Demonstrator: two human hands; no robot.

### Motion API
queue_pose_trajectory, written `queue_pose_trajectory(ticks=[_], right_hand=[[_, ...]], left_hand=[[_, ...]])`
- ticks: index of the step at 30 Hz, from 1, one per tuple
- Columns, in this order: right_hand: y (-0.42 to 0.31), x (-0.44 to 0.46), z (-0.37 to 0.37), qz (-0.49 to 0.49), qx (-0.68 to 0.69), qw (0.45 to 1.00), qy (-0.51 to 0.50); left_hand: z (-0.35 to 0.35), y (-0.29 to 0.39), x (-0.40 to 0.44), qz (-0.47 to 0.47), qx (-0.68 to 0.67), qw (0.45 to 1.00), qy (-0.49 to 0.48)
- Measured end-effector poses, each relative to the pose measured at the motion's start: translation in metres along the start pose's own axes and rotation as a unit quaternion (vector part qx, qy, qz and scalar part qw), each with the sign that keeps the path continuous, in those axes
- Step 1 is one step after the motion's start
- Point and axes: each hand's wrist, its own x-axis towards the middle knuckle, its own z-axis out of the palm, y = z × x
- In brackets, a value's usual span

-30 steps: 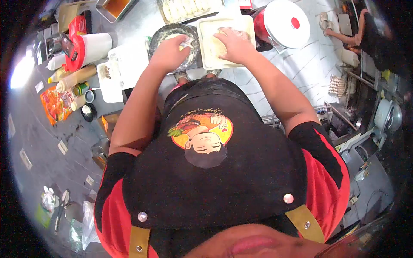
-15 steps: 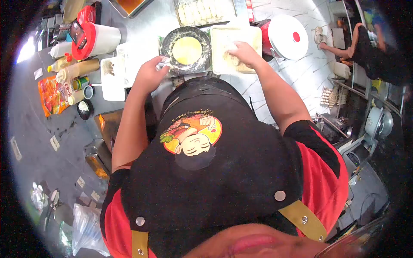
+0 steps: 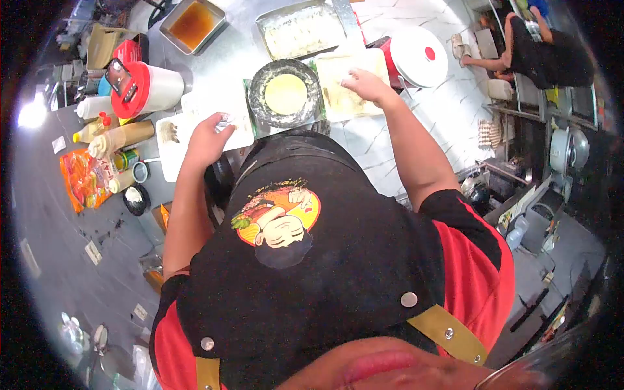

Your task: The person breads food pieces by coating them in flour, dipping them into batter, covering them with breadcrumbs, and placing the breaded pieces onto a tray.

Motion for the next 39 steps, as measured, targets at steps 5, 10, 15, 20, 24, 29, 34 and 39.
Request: queue_pose_trajectory(ticks=[5, 10, 15, 20, 24, 29, 34, 39], right_hand=[[-0.023, -0.034, 0.004, 0.056, -0.212, 0.971, 0.090], [-0.068, -0.063, 0.059, 0.108, -0.339, 0.931, 0.080], [-0.057, -0.040, 0.085, 0.082, -0.288, 0.948, 0.110], [-0.009, -0.015, 0.078, -0.061, -0.252, 0.964, 0.056], [-0.002, -0.013, 0.049, 0.040, 0.048, 0.998, -0.029], [-0.023, -0.032, 0.004, 0.133, 0.496, 0.855, -0.076], [-0.028, -0.027, -0.011, 0.084, 0.463, 0.881, -0.055], [-0.029, -0.023, -0.014, 0.110, 0.431, 0.889, -0.111]], left_hand=[[-0.006, -0.026, 0.006, 0.043, 0.012, 0.999, 0.012], [-0.010, -0.034, 0.005, 0.054, 0.008, 0.999, -0.006], [-0.012, -0.043, 0.000, 0.063, 0.006, 0.998, -0.007], [-0.014, -0.042, -0.006, 0.046, 0.029, 0.999, -0.001], [-0.011, -0.038, -0.013, 0.021, 0.032, 0.999, 0.002], [-0.007, -0.020, -0.017, -0.006, 0.007, 1.000, -0.004], [0.008, -0.015, -0.011, 0.015, 0.003, 1.000, -0.001], [0.023, -0.005, -0.006, 0.024, 0.009, 1.000, 0.012]])
